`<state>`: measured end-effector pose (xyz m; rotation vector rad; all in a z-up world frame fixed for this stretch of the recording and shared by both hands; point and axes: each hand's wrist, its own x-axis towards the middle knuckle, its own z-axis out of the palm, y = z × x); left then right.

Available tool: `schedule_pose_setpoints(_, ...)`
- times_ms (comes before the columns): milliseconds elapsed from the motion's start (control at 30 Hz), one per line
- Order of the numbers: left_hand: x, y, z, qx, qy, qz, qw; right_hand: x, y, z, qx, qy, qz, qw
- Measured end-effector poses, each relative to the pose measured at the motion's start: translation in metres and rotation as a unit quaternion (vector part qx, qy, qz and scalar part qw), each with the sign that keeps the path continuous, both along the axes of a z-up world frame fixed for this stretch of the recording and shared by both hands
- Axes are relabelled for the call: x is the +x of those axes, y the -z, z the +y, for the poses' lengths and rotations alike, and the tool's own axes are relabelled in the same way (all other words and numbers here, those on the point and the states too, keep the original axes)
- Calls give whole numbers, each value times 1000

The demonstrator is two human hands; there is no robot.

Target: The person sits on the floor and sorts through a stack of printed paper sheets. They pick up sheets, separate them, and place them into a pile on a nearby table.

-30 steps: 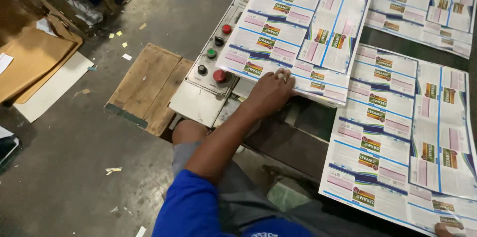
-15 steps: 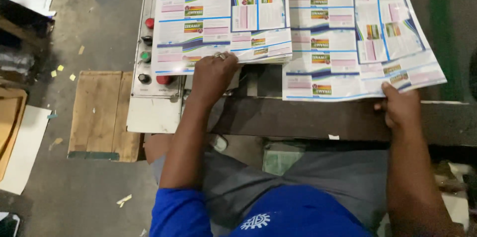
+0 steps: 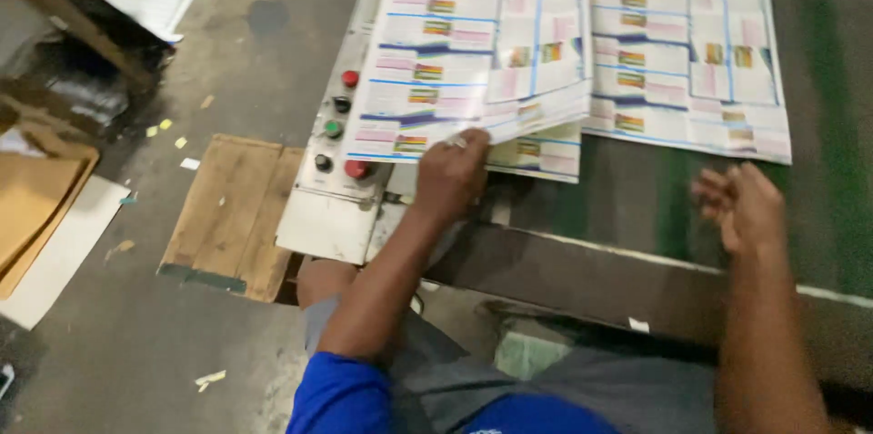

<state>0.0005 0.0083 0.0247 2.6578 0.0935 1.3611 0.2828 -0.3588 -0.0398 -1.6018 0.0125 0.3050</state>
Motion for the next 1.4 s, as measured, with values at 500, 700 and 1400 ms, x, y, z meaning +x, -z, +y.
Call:
schedule_pose_setpoints(500,2,24,-101,43,181,113,976,-127,43,38,143,-207,79,965)
schedule_pose_setpoints(700,23,61,-28,67,9,190,979,-107,48,-59,128,-88,-42,987)
schedule_pose_setpoints(1400,-11,-19,15,-22,53,225,973,-76,25,-97,2,-23,-18,1000)
